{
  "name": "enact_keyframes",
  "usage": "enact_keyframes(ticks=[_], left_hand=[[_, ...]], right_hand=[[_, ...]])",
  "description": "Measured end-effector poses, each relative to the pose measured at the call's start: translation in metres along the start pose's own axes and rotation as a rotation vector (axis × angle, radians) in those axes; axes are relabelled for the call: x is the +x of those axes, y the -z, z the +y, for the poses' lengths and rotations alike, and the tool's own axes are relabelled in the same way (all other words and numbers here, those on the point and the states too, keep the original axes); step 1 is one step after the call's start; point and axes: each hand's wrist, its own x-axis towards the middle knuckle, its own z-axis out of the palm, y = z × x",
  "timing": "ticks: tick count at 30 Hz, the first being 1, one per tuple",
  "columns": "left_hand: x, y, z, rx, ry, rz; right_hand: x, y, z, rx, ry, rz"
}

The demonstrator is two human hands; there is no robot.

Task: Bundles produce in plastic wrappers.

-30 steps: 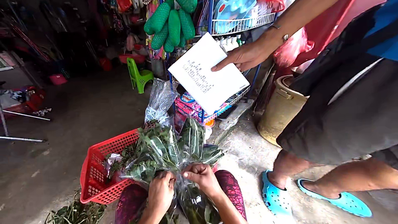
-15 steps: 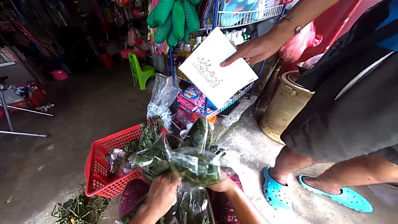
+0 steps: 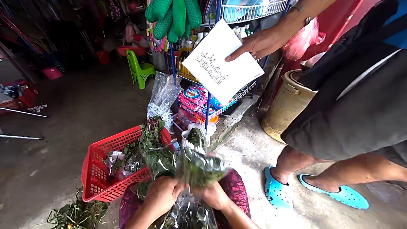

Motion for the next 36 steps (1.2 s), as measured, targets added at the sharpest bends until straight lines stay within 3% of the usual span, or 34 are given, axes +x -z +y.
enact_keyframes(ticks=[6,9,11,13,15,16,18,21,22,23,24,26,29,32,34,36], left_hand=[[0.012,0.004,0.015,0.041,0.308,-0.048],[-0.007,0.012,0.036,0.225,0.247,-0.11],[-0.027,0.018,0.044,0.297,0.075,-0.112],[-0.039,0.012,0.037,0.258,-0.223,0.086],[-0.026,-0.004,0.022,0.181,-0.484,0.434],[-0.016,-0.009,0.018,0.148,-0.48,0.539],[0.004,-0.012,0.011,0.132,-0.31,0.615],[0.024,0.008,0.019,0.16,0.135,0.305],[0.031,0.011,0.02,0.194,0.213,0.263],[0.036,0.008,0.019,0.234,0.218,0.322],[0.042,-0.003,0.013,0.278,0.14,0.482],[0.054,-0.025,-0.001,0.325,-0.104,0.824],[0.057,-0.041,-0.011,0.347,-0.338,0.968],[0.054,-0.048,-0.021,0.325,-0.495,0.883],[0.046,-0.037,-0.022,0.23,-0.407,0.582],[0.047,-0.015,-0.018,0.211,-0.221,0.173]], right_hand=[[0.007,0.004,-0.009,-0.175,-0.087,-0.111],[0.006,0.0,-0.012,-0.098,-0.104,-0.055],[0.001,-0.003,-0.018,-0.057,-0.055,-0.007],[-0.004,-0.003,-0.021,-0.1,-0.025,0.025],[-0.005,0.0,-0.015,-0.129,0.045,0.031],[-0.003,0.001,-0.01,-0.139,0.055,0.03],[0.0,0.004,-0.01,-0.164,-0.009,-0.027],[0.002,0.007,-0.003,-0.212,0.02,-0.069],[0.002,0.006,-0.002,-0.222,0.017,-0.065],[0.003,0.005,-0.002,-0.232,0.012,-0.057],[0.003,0.005,-0.002,-0.246,0.008,-0.043],[0.001,0.004,-0.005,-0.277,0.0,-0.016],[-0.001,0.005,-0.009,-0.26,-0.003,-0.001],[-0.004,0.006,-0.003,-0.214,0.038,0.03],[-0.002,0.009,-0.001,-0.177,0.043,0.05],[-0.001,0.009,0.001,-0.143,0.053,0.08]])
